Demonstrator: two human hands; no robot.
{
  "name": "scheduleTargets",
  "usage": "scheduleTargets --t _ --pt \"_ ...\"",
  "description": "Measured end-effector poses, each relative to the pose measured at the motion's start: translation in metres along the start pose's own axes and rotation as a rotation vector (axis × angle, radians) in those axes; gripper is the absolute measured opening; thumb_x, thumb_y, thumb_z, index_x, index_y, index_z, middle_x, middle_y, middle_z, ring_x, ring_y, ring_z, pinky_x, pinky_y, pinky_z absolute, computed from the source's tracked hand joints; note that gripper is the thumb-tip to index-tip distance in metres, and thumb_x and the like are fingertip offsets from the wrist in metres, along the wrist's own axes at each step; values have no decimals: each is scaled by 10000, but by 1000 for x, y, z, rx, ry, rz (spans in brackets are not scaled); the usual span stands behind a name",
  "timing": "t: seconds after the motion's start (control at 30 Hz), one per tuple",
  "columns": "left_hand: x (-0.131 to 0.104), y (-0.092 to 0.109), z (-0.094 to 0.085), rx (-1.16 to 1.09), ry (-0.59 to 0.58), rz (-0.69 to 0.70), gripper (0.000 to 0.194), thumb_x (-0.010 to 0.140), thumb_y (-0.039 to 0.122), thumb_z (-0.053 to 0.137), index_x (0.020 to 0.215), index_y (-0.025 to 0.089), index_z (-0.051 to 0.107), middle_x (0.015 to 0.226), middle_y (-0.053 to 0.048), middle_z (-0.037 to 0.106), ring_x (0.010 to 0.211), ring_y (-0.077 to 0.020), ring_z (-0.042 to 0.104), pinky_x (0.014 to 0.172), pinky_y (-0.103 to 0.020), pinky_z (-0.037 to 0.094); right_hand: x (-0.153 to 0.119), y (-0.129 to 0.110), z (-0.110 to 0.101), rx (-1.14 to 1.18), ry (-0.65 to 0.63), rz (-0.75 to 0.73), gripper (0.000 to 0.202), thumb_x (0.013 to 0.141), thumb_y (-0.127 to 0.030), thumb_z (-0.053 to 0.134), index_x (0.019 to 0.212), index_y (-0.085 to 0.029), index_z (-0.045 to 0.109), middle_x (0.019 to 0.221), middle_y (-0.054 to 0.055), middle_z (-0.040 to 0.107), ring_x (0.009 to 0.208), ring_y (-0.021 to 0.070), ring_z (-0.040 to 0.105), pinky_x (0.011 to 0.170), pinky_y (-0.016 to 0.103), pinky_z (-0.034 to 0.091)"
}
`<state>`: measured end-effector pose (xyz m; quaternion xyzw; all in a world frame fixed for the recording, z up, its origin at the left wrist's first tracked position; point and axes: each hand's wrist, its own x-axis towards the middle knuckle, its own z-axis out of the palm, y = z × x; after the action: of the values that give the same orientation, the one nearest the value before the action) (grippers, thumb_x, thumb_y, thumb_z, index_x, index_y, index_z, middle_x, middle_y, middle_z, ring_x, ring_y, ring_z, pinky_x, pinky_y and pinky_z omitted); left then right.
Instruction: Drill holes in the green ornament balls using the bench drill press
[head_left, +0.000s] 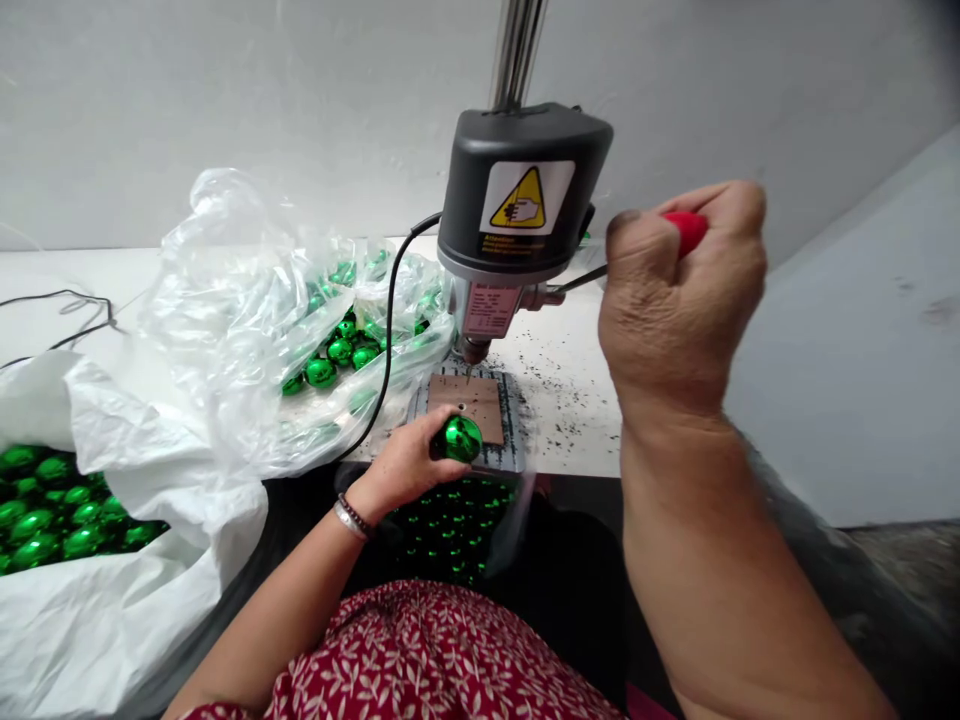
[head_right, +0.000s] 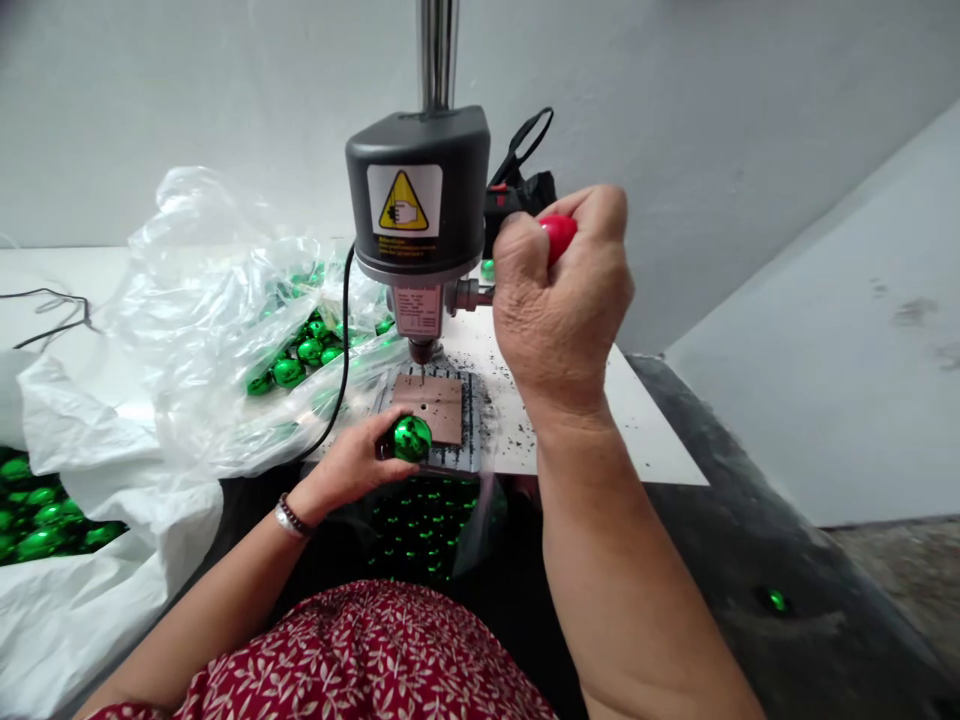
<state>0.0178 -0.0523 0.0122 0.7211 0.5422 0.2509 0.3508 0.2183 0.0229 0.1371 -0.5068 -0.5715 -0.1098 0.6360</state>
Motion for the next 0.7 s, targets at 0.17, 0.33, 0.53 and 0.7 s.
scheduleTargets --t 0.17,0.33,0.53,0.7 --pt "-25 2 -34 152 -61 -29 710 802 333 834 1466 201 618 1459 -123 684 1106 -252 725 1032 -361 559 2 -5 -2 36 -28 72 137 934 -255 568 872 -149 508 773 -59 523 688 7 440 693 202 390" --pt "-31 -24 -116 564 367 -340 483 1036 318 403 1411 192 680 1370 -106 741 1193 -276 710 1074 -338 516 2 -6 -1 30 -11 50 148 951 -272 548 883 -148 506 794 -54 523 708 7 457 712 210 398" --pt "-22 -71 -158 874 -86 -550 488 930 352 544 1367 251 736 1246 -87 807 1137 -305 754 967 -309 551 2 -10 -4 102 -36 121 160 946 -277 561 875 -160 478 793 -59 511 711 6 451 727 200 410" --pt "-16 -64 -160 857 -291 -523 542 942 332 511 1447 234 679 1387 -111 739 1208 -295 732 1008 -313 536 3 -15 -6 120 -52 165 140 928 -225 571 858 -169 463 791 -64 495 719 3 442 744 194 406"
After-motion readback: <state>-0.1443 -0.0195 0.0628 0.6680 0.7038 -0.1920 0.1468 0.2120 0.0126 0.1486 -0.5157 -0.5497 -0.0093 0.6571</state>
